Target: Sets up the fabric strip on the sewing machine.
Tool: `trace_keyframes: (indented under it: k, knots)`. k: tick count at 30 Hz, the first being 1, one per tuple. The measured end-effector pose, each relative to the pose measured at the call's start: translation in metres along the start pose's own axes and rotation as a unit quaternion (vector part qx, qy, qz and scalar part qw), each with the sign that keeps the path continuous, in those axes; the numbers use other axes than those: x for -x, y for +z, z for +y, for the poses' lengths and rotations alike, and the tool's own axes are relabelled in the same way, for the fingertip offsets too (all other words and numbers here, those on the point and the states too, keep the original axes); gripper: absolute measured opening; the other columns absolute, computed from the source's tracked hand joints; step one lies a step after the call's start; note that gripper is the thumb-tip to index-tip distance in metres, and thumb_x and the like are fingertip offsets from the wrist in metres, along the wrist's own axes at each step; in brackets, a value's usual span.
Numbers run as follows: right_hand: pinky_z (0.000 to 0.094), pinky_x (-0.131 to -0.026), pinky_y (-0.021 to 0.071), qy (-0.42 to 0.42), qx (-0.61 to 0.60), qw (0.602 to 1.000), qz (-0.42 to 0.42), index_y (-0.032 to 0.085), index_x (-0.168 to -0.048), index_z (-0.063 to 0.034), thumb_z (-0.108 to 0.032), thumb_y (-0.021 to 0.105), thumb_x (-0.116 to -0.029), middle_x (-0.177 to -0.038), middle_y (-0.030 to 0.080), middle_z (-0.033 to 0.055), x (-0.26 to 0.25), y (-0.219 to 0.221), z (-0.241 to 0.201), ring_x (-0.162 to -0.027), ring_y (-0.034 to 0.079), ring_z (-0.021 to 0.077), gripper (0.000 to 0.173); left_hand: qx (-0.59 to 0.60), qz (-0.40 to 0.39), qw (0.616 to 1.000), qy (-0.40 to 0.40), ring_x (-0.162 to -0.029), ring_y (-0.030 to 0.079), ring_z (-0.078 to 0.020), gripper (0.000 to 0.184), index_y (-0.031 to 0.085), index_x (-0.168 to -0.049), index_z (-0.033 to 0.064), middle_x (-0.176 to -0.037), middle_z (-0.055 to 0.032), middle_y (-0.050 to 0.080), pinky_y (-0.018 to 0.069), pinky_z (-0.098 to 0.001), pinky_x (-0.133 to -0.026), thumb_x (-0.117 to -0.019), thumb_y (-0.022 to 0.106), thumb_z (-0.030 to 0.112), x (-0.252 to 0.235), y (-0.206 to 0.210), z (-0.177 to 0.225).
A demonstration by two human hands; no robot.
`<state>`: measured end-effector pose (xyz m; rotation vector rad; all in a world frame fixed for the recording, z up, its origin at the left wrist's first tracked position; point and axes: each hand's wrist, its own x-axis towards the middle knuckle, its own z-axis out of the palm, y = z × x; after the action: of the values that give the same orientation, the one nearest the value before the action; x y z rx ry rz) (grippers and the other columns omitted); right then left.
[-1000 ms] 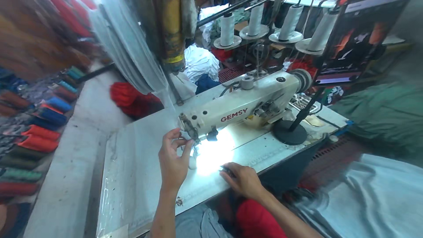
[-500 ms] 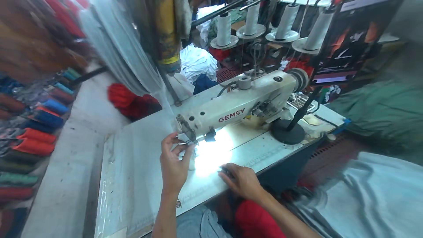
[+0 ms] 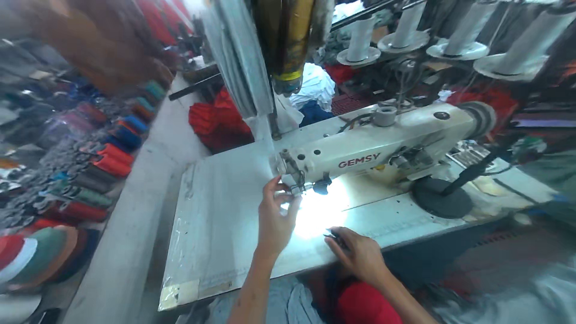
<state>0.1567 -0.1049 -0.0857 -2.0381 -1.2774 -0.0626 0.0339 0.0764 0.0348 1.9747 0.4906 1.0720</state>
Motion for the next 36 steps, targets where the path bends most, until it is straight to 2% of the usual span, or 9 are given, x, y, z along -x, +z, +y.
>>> trace_keyframes:
  k: [8, 13, 16, 19, 24, 27, 31, 34, 36]
  knots:
    - [0.0387, -0.051, 0.0557, -0.003, 0.009, 1.000, 0.007, 0.076, -0.107, -0.0167, -0.054, 0.050, -0.1012, -0.083, 0.073, -0.0023, 0.001, -0.001, 0.002, -0.062, 0.068, 0.0140, 0.046, -0.081, 0.005, 0.996, 0.025, -0.088, 0.074, -0.0150, 0.053, 0.050, -0.132, -0.0100, -0.103, -0.0120, 0.072, 0.0639, -0.0327, -0.082, -0.0893, 0.076, 0.008, 0.015, 0.010, -0.018]
    - [0.0461, -0.054, 0.0556, 0.047, -0.042, 0.997, -0.044, 0.076, -0.111, -0.0188, -0.061, 0.057, -0.0961, -0.076, 0.071, -0.0009, -0.002, -0.011, -0.005, -0.062, 0.067, 0.0176, 0.048, 0.061, -0.025, 0.990, -0.124, -0.079, 0.074, -0.0180, 0.042, 0.058, -0.120, -0.0019, -0.091, -0.0070, 0.074, 0.0651, -0.0353, -0.074, -0.0852, 0.081, 0.006, 0.020, 0.009, -0.016]
    - [0.0431, -0.060, 0.0547, 0.069, -0.182, 0.977, -0.091, 0.071, -0.119, -0.0109, -0.026, 0.047, -0.1029, -0.078, 0.068, 0.0042, -0.015, -0.023, -0.015, -0.065, 0.064, 0.0178, 0.032, 0.029, -0.046, 0.987, -0.151, -0.080, 0.075, -0.0168, 0.037, 0.060, -0.116, -0.0003, -0.093, -0.0063, 0.075, 0.0656, -0.0337, -0.074, -0.0866, 0.080, 0.009, 0.027, 0.006, -0.017]
    - [0.0245, -0.059, 0.0498, 0.078, -0.335, 0.937, -0.065, 0.066, -0.130, -0.0053, -0.019, 0.046, -0.1057, -0.077, 0.062, -0.0002, -0.036, -0.027, -0.044, -0.061, 0.054, 0.0051, 0.034, -0.047, -0.108, 0.982, -0.145, -0.083, 0.074, -0.0132, 0.035, 0.062, -0.117, 0.0001, -0.094, -0.0050, 0.074, 0.0638, -0.0322, -0.077, -0.0884, 0.078, 0.014, 0.044, 0.007, -0.024]
    - [0.0229, -0.055, 0.0452, 0.132, -0.372, 0.914, -0.097, 0.072, -0.105, -0.0075, -0.027, 0.062, -0.1010, -0.068, 0.059, -0.0028, -0.048, -0.013, -0.058, -0.056, 0.051, 0.0039, 0.022, -0.048, -0.144, 0.973, -0.172, -0.096, 0.072, -0.0152, 0.042, 0.059, -0.128, 0.0004, -0.110, -0.0082, 0.071, 0.0621, -0.0333, -0.083, -0.0909, 0.072, 0.015, 0.057, -0.002, -0.029]
    - [0.0264, -0.059, 0.0494, 0.151, -0.353, 0.911, -0.151, 0.071, -0.106, -0.0079, -0.030, 0.061, -0.1024, -0.072, 0.061, -0.0003, -0.033, -0.007, -0.056, -0.060, 0.055, 0.0069, 0.025, -0.002, -0.136, 0.983, -0.123, -0.100, 0.070, -0.0168, 0.034, 0.063, -0.126, 0.0025, -0.116, -0.0073, 0.070, 0.0623, -0.0334, -0.084, -0.0957, 0.067, 0.018, 0.050, -0.006, -0.033]
    - [0.0218, -0.060, 0.0487, 0.183, -0.402, 0.893, -0.090, 0.070, -0.106, -0.0069, -0.027, 0.058, -0.1039, -0.076, 0.062, -0.0015, -0.020, -0.009, -0.057, -0.063, 0.056, 0.0040, 0.023, -0.059, -0.113, 0.979, -0.162, -0.090, 0.073, -0.0141, 0.034, 0.065, -0.120, 0.0045, -0.112, -0.0060, 0.072, 0.0640, -0.0322, -0.078, -0.0929, 0.073, 0.024, 0.046, 0.001, -0.030]
    - [0.0216, -0.060, 0.0477, 0.222, -0.467, 0.851, -0.090, 0.070, -0.108, -0.0072, -0.025, 0.053, -0.1063, -0.078, 0.062, -0.0026, -0.017, -0.016, -0.058, -0.064, 0.054, 0.0036, 0.025, -0.109, -0.058, 0.982, -0.144, -0.093, 0.069, -0.0152, 0.048, 0.062, -0.124, 0.0028, -0.116, -0.0097, 0.067, 0.0606, -0.0323, -0.076, -0.0874, 0.078, 0.029, 0.041, 0.002, -0.024]
    - [0.0212, -0.055, 0.0450, 0.257, -0.528, 0.802, -0.112, 0.071, -0.110, -0.0075, -0.023, 0.050, -0.1077, -0.072, 0.057, -0.0049, -0.017, -0.014, -0.064, -0.058, 0.050, 0.0036, 0.026, -0.081, -0.047, 0.991, -0.099, -0.091, 0.066, -0.0126, 0.037, 0.068, -0.115, 0.0031, -0.110, -0.0080, 0.065, 0.0588, -0.0271, -0.074, -0.0879, 0.077, 0.027, 0.037, 0.004, -0.028]
